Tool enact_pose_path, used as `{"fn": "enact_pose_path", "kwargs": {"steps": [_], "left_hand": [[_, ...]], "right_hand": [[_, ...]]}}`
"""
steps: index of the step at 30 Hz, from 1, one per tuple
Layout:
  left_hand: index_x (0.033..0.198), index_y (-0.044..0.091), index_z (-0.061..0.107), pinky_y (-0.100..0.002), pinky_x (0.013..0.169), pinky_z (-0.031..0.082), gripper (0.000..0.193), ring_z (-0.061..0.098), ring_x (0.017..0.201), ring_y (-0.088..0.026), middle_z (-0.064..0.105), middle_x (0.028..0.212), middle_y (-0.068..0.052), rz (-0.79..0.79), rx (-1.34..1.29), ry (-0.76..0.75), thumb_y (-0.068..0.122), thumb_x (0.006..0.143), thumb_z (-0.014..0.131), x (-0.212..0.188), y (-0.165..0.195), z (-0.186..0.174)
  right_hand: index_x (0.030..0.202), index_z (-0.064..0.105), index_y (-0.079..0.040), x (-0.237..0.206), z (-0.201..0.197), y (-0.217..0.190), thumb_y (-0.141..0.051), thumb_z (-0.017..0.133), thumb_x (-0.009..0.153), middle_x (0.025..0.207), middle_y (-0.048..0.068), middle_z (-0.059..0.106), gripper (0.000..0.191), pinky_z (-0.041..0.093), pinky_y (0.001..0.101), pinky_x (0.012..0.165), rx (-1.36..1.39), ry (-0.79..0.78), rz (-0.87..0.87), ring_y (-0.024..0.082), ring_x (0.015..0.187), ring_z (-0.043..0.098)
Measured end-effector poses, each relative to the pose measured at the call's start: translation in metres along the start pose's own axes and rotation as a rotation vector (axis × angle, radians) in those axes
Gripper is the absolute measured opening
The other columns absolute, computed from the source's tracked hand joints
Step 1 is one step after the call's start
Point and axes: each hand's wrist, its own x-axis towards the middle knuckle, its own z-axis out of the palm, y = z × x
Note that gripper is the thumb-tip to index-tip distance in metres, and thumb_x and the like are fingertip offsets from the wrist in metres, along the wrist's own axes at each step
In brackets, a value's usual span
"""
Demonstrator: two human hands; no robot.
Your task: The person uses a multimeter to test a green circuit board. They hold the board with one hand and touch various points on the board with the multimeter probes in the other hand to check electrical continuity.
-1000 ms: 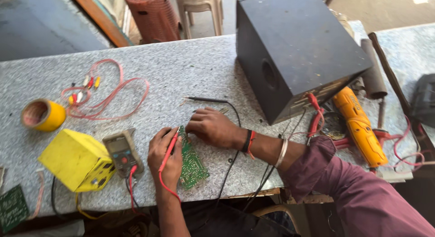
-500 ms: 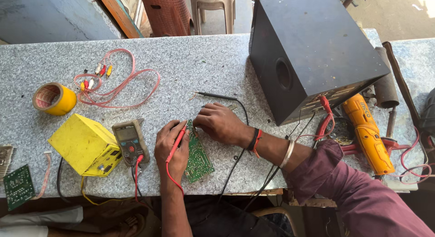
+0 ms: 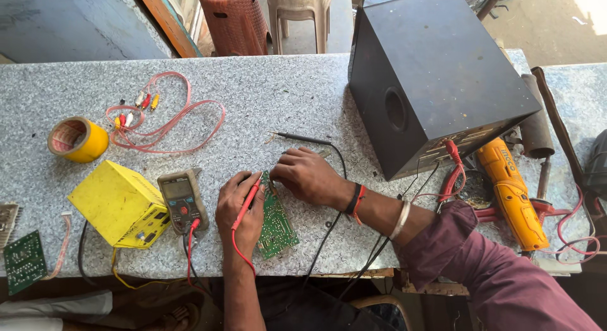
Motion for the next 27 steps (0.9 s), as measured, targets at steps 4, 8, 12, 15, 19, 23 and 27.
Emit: {"fn": "enact_pose_path", "kwargs": {"steps": [4, 8, 12, 15, 19, 23, 27], "left_hand": [[0.119, 0.008, 0.075, -0.041, 0.095, 0.054, 0.030, 0.066, 0.111, -0.032, 0.070, 0.121, -0.013, 0.019, -0.014, 0.010, 0.010, 0.088, 0.075, 0.000, 0.002, -0.001], [0.117, 0.007, 0.075, -0.042, 0.094, 0.053, 0.031, 0.066, 0.110, -0.034, 0.071, 0.119, -0.013, 0.038, -0.024, 0.015, 0.008, 0.087, 0.075, 0.002, -0.001, 0.000], [0.116, 0.007, 0.074, -0.042, 0.094, 0.054, 0.029, 0.066, 0.110, -0.035, 0.070, 0.119, -0.015, 0.053, -0.050, 0.033, 0.008, 0.087, 0.076, -0.001, -0.008, -0.001], [0.115, 0.008, 0.074, -0.041, 0.095, 0.054, 0.029, 0.067, 0.110, -0.034, 0.071, 0.118, -0.013, 0.045, -0.060, 0.060, 0.009, 0.086, 0.077, -0.001, -0.013, -0.003], [0.117, 0.009, 0.074, -0.041, 0.096, 0.054, 0.030, 0.066, 0.112, -0.034, 0.070, 0.119, -0.013, 0.029, -0.068, 0.069, 0.009, 0.088, 0.077, -0.002, -0.015, -0.005], [0.120, 0.010, 0.075, -0.041, 0.095, 0.054, 0.032, 0.065, 0.114, -0.033, 0.070, 0.121, -0.012, -0.007, -0.080, 0.028, 0.011, 0.088, 0.076, -0.006, -0.015, -0.010], [0.121, 0.010, 0.074, -0.041, 0.096, 0.054, 0.032, 0.066, 0.114, -0.032, 0.069, 0.122, -0.012, -0.010, -0.085, 0.023, 0.013, 0.089, 0.075, -0.006, -0.018, -0.014]], "right_hand": [[0.100, 0.072, -0.012, 0.000, 0.001, 0.002, -0.018, 0.074, 0.090, 0.094, 0.005, 0.069, 0.012, 0.051, 0.0408, 0.085, -0.010, -0.018, 0.001, 0.024, 0.095, 0.066], [0.100, 0.072, -0.011, 0.001, 0.004, 0.006, -0.016, 0.073, 0.091, 0.094, 0.005, 0.069, 0.010, 0.051, 0.0407, 0.086, 0.007, 0.035, -0.047, 0.024, 0.094, 0.066], [0.097, 0.072, -0.011, 0.002, 0.008, 0.004, -0.013, 0.074, 0.088, 0.091, 0.005, 0.069, 0.009, 0.050, 0.0416, 0.084, 0.011, 0.038, -0.036, 0.027, 0.091, 0.065], [0.097, 0.072, -0.010, 0.006, 0.008, 0.002, -0.010, 0.073, 0.084, 0.093, 0.007, 0.069, 0.013, 0.050, 0.0422, 0.083, 0.024, 0.064, -0.064, 0.029, 0.093, 0.065], [0.097, 0.073, -0.009, 0.014, 0.004, 0.002, -0.007, 0.074, 0.083, 0.091, 0.007, 0.069, 0.014, 0.050, 0.0437, 0.085, -0.024, 0.012, -0.054, 0.029, 0.093, 0.065], [0.099, 0.073, -0.008, 0.009, 0.001, -0.004, -0.007, 0.074, 0.087, 0.097, 0.007, 0.071, 0.012, 0.050, 0.0429, 0.088, 0.030, 0.015, -0.042, 0.028, 0.095, 0.065], [0.100, 0.073, -0.008, 0.008, 0.005, -0.007, -0.006, 0.073, 0.087, 0.097, 0.007, 0.071, 0.013, 0.051, 0.0416, 0.088, 0.055, 0.000, -0.050, 0.028, 0.094, 0.065]]}}
